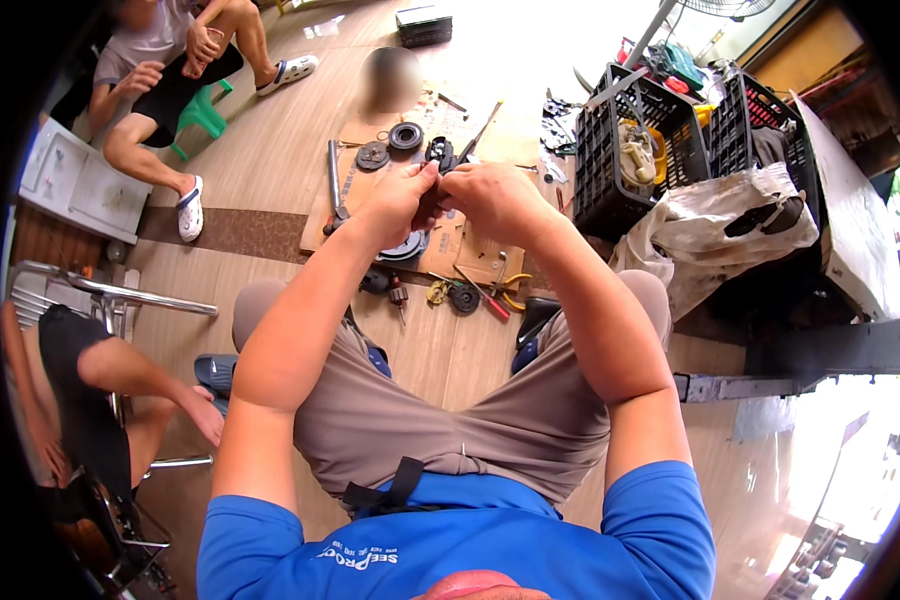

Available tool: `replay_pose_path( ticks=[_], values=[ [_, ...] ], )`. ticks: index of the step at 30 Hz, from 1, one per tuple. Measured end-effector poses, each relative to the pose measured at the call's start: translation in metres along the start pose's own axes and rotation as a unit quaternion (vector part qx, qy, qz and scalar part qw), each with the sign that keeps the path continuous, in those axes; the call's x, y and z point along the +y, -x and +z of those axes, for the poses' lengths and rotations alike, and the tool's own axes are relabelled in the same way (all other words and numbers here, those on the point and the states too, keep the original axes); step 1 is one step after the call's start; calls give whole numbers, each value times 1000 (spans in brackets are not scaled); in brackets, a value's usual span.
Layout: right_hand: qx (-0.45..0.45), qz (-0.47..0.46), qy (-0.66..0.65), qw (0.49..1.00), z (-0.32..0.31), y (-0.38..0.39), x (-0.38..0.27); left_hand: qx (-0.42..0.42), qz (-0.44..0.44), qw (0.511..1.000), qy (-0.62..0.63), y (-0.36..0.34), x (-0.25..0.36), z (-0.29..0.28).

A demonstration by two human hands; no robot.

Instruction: The person assembles and repairs an electric fan motor by hand, handling small copper components, wires, and screws on a piece of cardboard on the floor while seated.

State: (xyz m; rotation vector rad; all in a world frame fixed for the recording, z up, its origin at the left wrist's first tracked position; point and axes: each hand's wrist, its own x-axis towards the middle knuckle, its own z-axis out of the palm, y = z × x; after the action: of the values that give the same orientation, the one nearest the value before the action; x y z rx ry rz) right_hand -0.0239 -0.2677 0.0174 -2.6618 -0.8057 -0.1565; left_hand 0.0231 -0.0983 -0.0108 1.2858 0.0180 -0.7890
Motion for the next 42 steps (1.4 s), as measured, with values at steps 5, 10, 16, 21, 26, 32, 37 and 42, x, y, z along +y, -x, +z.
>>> replay_pose_path(
  ticks=[5,10,16,21,26,32,37,42],
  values=[
    [21,3,-15,1000,3,-1,-1,-17,-35,998,-42,9,6,4],
    [52,13,-40,998,-3,-2,0,-43,-19,997,-68,3,2,-1],
    [53,44,-22,997,-17,5,20,-40,51,986,-155,9,-3,12],
    [58,52,-32,996,-24,6,21,-125,74,982,-125,10,-3,4],
    [67,60,-50,995,-26,8,23,-135,82,982,-104,15,2,6],
    [76,39,-71,994,-23,11,19,-81,180,944,-262,5,-4,-2],
    [20,92,-91,991,-26,11,14,8,323,865,-385,7,-11,4],
    [-2,146,-55,988,-18,6,11,45,433,745,-505,11,-8,14]
  ],
)
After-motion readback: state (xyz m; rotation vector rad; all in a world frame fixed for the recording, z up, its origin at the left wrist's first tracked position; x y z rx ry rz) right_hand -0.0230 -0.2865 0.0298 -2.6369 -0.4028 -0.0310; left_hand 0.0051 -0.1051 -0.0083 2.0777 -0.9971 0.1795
